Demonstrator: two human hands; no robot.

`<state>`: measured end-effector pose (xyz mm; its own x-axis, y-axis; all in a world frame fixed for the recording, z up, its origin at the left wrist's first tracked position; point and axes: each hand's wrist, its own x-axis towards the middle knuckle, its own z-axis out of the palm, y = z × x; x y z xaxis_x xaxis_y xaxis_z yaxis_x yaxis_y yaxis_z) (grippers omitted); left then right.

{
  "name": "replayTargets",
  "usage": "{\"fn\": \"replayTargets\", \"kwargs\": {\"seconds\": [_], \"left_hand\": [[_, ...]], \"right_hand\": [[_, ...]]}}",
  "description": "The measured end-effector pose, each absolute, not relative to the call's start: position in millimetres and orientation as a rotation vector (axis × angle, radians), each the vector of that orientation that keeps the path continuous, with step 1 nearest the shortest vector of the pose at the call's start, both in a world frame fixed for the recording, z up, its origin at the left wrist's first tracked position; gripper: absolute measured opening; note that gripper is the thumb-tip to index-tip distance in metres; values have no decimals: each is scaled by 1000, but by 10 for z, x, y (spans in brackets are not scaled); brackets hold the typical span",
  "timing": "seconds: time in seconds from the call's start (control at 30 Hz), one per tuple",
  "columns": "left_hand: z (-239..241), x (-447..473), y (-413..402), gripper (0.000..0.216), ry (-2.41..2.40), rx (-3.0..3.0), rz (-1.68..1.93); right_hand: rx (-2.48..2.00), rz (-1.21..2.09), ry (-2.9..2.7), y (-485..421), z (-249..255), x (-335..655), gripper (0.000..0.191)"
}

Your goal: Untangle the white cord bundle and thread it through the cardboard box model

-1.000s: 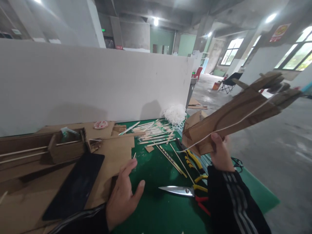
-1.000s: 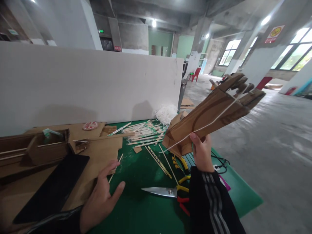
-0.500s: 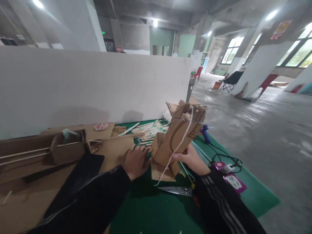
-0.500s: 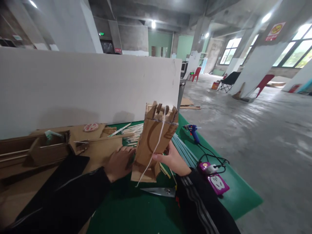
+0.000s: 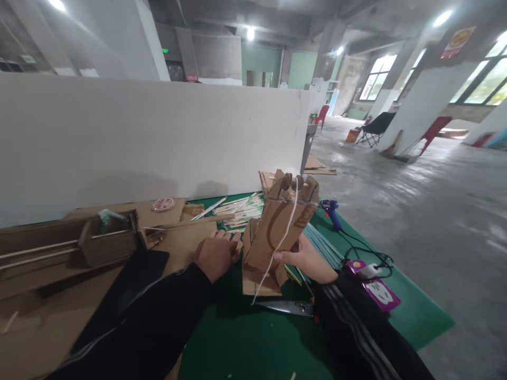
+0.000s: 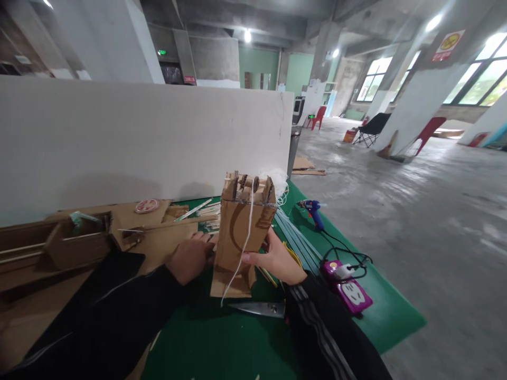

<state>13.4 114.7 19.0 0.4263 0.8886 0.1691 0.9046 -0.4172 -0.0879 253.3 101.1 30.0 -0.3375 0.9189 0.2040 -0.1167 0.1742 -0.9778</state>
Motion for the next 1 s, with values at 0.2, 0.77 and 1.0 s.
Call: {"fn": "replayTargets", "kwargs": {"seconds": [0.2, 0.77, 1.0], "left_hand": [[358, -132, 1073, 30, -1721, -2412, -312], [-47, -158, 409, 22, -1559, -2649, -570], [-75, -150, 413, 20, -1536, -2687, -477]], "right_hand": [[-811, 1361, -1451, 1012, 279, 2499, 72], [-748, 1473, -1508, 1073, 34, 2293, 58], [-755, 1436, -1585, 1091, -20, 2280, 66]]}}
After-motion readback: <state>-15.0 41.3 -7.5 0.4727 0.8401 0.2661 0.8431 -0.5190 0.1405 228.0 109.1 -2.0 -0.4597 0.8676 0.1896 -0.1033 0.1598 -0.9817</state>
